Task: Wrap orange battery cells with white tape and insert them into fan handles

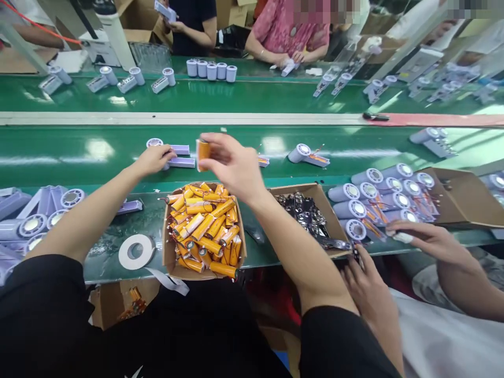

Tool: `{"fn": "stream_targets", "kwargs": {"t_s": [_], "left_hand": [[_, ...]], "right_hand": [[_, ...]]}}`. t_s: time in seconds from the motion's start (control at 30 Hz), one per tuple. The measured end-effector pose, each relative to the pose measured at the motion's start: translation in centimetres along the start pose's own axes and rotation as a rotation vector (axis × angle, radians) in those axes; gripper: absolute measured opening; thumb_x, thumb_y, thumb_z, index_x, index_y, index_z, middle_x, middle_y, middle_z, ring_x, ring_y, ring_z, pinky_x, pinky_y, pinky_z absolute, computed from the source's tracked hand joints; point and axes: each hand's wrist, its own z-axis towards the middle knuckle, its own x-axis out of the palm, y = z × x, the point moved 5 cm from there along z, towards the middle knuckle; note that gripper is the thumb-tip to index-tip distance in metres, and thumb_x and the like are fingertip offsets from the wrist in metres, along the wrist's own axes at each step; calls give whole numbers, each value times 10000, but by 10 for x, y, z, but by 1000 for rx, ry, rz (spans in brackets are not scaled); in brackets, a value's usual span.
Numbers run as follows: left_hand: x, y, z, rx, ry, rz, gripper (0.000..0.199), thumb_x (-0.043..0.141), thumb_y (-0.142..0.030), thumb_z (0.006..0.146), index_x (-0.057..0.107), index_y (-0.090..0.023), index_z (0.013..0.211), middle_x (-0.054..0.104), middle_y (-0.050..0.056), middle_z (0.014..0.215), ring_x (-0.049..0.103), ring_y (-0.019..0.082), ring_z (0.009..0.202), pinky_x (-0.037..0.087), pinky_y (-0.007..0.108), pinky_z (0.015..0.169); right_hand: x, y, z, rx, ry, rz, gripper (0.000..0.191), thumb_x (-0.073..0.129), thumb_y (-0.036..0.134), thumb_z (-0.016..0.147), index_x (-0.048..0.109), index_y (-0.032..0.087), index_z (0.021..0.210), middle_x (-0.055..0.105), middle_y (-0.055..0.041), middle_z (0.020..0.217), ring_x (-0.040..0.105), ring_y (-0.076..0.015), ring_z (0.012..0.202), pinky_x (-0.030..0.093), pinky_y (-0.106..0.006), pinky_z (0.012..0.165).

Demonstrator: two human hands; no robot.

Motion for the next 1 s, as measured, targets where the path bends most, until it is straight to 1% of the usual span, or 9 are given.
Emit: {"fn": "stream_targets", "kwargs": {"t_s": [0.07,0.13,0.2,0.27,0.4,0.57,0.63,0.83,1.0], "left_hand": [[4,-4,1,-12,-21,-10,278,513,-394,1027,729,-218,1018,780,106,992,673,270,930,479,363,852],[8,-8,3,-15,-41,-37,257,520,-384,1025,712,-218,982,762,102,952,660,268,900,464,359,831],[11,-12,4,-11,-52,-78,242,526,-378,1028,693,-220,953,747,97,932,652,263,882,449,354,821],[13,-14,5,-6,-57,-111,230,532,-372,1030,679,-223,934,740,92,920,649,260,875,443,353,822],[14,-15,6,9,-62,-141,221,548,-373,1029,679,-225,933,753,88,936,661,257,889,453,349,825],[13,-13,11,34,-50,-231,281,496,-387,1072,712,-221,1005,787,71,989,693,233,937,493,332,872],[14,-14,14,31,-45,-288,290,487,-376,1078,723,-216,1030,800,67,1014,707,225,963,504,331,909],[17,-21,16,15,-46,-319,272,501,-347,1074,733,-214,1030,817,61,1051,721,218,1001,513,324,949],[18,-28,20,61,-48,-345,240,499,-322,1070,694,-220,973,805,60,1055,699,225,1006,502,330,951]], "right_hand": [[38,-39,46,0,188,-77,470,829,219,821,766,250,1285,854,-1,1122,833,-219,1040,678,-391,1038],[66,-78,75,31,299,-164,466,786,142,800,765,213,1260,853,-12,1043,828,-221,993,670,-397,1015],[80,-106,88,55,361,-256,467,765,105,784,762,190,1243,846,-23,983,823,-227,944,663,-401,981],[85,-121,90,57,389,-336,457,762,108,785,763,185,1235,842,-29,967,816,-231,925,651,-400,961],[79,-126,83,57,372,-374,428,762,155,805,765,209,1230,846,-25,977,808,-227,920,643,-389,952],[69,-119,74,56,329,-182,455,782,235,826,744,220,1279,857,-43,1098,819,-230,1009,648,-396,1026],[65,-117,72,48,320,-163,473,788,244,825,742,218,1296,858,-45,1098,819,-234,1014,645,-399,1038],[58,-127,72,32,315,-318,453,763,206,837,764,211,1290,858,-43,1067,811,-229,959,636,-374,970],[57,-137,77,43,355,-476,459,755,201,849,766,204,1308,864,-55,1039,813,-243,949,626,-367,937]]}}
